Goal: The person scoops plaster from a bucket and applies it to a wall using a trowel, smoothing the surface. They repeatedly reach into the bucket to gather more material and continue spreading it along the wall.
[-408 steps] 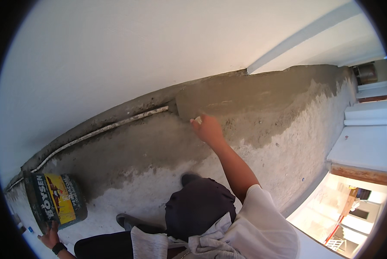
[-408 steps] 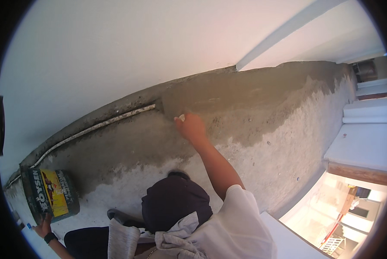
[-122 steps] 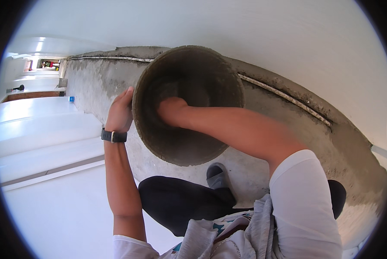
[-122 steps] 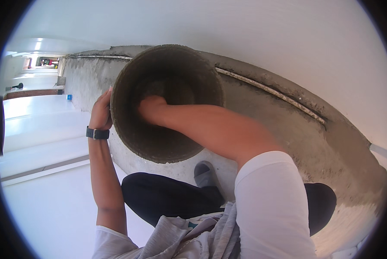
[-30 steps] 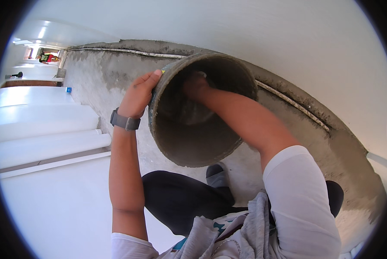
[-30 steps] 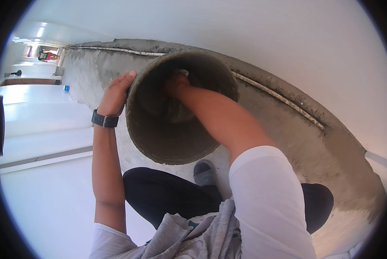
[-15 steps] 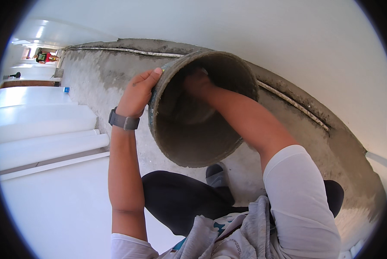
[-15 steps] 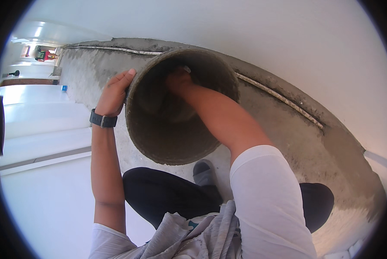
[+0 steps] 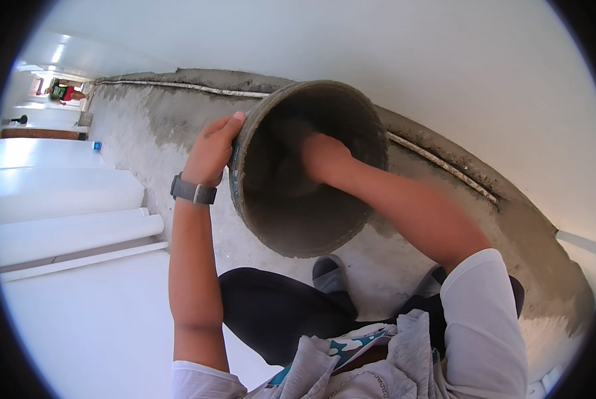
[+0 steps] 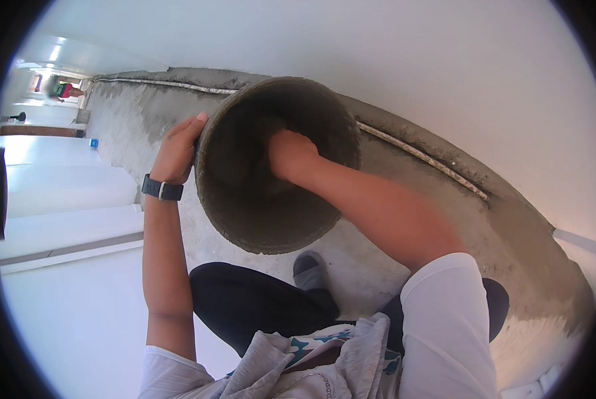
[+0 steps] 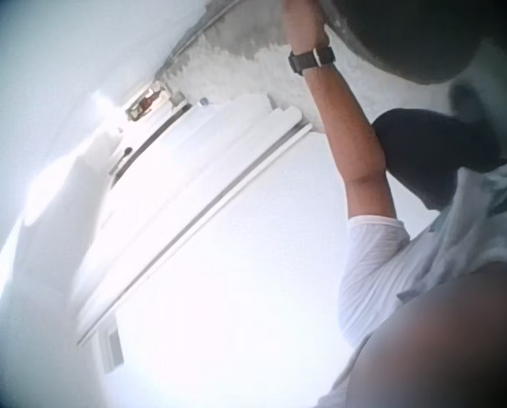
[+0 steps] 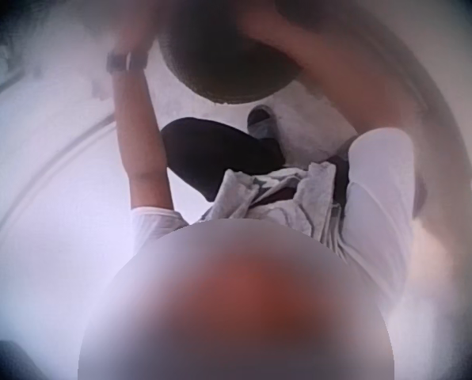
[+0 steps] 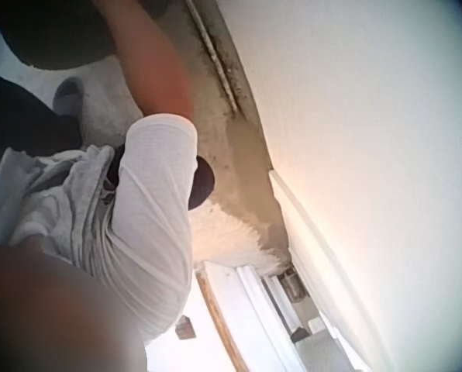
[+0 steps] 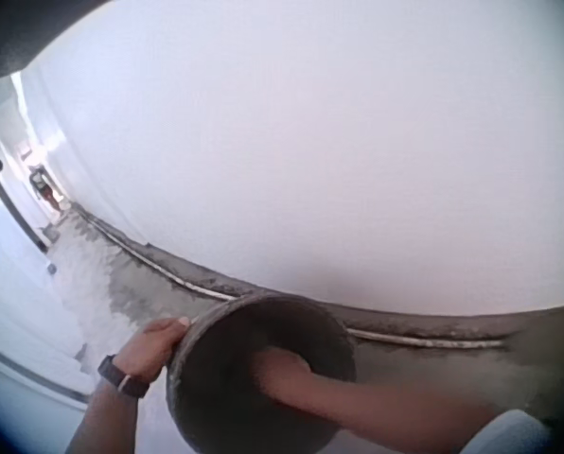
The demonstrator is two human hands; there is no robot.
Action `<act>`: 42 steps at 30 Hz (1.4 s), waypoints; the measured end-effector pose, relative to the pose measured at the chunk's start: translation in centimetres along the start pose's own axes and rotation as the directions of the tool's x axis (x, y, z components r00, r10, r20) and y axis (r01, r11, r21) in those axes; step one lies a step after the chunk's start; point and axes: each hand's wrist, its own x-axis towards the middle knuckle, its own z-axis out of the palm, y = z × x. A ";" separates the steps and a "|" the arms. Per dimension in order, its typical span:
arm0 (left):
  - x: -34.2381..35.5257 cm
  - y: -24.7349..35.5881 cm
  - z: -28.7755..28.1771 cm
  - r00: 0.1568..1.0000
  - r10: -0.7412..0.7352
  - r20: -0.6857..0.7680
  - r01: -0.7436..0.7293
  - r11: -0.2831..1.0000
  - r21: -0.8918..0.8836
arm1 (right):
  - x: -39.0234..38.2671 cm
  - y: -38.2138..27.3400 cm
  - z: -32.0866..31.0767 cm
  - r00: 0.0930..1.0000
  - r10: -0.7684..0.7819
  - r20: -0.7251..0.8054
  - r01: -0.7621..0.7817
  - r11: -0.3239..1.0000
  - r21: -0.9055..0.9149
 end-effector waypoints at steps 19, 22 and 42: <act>-2.2 -0.8 1.7 0.994 0.005 -0.107 -0.002 1.000 0.025 | 6.9 -5.7 10.7 0.940 -0.234 0.247 0.082 0.860 0.503; -2.1 -1.0 1.2 0.996 0.003 -0.089 -0.005 1.000 -0.022 | 7.1 -6.1 10.5 0.946 -0.032 0.324 -0.249 0.571 0.782; -2.4 -0.8 1.9 0.998 0.027 -0.061 -0.028 1.000 -0.015 | 5.7 -3.6 8.6 0.898 0.078 0.434 -0.439 0.248 0.864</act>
